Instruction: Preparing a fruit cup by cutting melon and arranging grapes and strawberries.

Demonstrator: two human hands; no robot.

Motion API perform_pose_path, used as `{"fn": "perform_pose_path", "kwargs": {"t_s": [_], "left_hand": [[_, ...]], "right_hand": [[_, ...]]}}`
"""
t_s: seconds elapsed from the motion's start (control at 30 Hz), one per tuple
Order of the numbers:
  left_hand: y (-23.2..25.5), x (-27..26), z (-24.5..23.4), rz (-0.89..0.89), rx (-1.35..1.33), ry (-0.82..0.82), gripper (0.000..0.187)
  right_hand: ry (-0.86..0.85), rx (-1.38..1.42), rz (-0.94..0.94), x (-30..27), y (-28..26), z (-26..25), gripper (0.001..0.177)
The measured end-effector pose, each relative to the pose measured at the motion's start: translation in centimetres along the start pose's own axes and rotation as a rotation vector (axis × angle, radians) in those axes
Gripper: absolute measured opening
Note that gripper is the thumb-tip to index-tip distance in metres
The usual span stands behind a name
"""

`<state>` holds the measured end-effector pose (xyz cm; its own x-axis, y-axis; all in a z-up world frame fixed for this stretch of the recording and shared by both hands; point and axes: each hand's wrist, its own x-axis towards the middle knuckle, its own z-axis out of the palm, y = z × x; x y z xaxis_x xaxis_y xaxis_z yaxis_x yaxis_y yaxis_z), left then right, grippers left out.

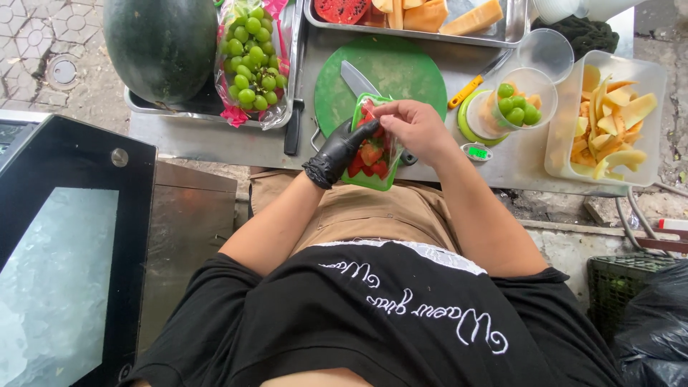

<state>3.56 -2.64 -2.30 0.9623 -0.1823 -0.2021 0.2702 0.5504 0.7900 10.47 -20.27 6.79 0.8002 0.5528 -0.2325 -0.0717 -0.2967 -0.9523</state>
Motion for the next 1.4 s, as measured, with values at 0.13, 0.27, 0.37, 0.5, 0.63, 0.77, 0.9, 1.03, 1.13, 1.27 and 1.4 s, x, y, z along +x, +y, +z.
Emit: {"fn": "perform_pose_path", "kwargs": {"t_s": [0.13, 0.27, 0.37, 0.5, 0.63, 0.77, 0.9, 1.03, 1.13, 1.27, 1.4], "left_hand": [[0.7, -0.7, 0.1, -0.035, -0.04, -0.036, 0.063], [1.1, -0.9, -0.1, -0.058, -0.104, -0.091, 0.064], [1.3, -1.1, -0.1, -0.069, -0.087, -0.093, 0.065], [1.4, -1.2, -0.3, -0.064, -0.111, -0.193, 0.065], [0.9, -0.4, -1.5, -0.047, -0.177, -0.202, 0.07], [1.7, -0.1, -2.4, -0.049, -0.169, -0.145, 0.072], [2.2, 0.6, -3.0, 0.008, -0.049, -0.135, 0.072], [3.0, 1.4, -2.5, -0.03, 0.119, -0.118, 0.069], [1.9, 3.1, -4.0, -0.022, 0.322, -0.09, 0.066], [1.4, 4.9, -4.7, -0.027, 0.564, -0.02, 0.066], [2.2, 5.5, -5.7, 0.047, 0.914, 0.083, 0.073]], "right_hand": [[-0.027, 0.137, -0.119, 0.4, 2.4, -1.6, 0.02], [0.098, 0.206, 0.045, 0.2, 2.3, -1.7, 0.019], [0.136, 0.455, 0.064, 1.3, 5.1, -2.2, 0.018], [0.241, 0.728, 0.024, 2.8, 8.1, -2.8, 0.018], [0.294, 0.838, -0.079, 4.4, 9.7, -4.8, 0.016], [0.23, 0.714, 0.045, 4.0, 9.2, -4.8, 0.016], [0.438, 0.231, -0.013, 5.3, 14.3, -4.8, 0.018], [0.654, -0.671, -0.392, 4.8, 14.3, -4.4, 0.021], [0.48, -0.673, -0.454, 2.8, 7.8, -2.8, 0.03], [0.166, -0.852, -0.635, 2.4, 5.6, -2.0, 0.047], [0.06, -0.8, -0.513, 3.4, 6.5, -2.3, 0.052]]}}
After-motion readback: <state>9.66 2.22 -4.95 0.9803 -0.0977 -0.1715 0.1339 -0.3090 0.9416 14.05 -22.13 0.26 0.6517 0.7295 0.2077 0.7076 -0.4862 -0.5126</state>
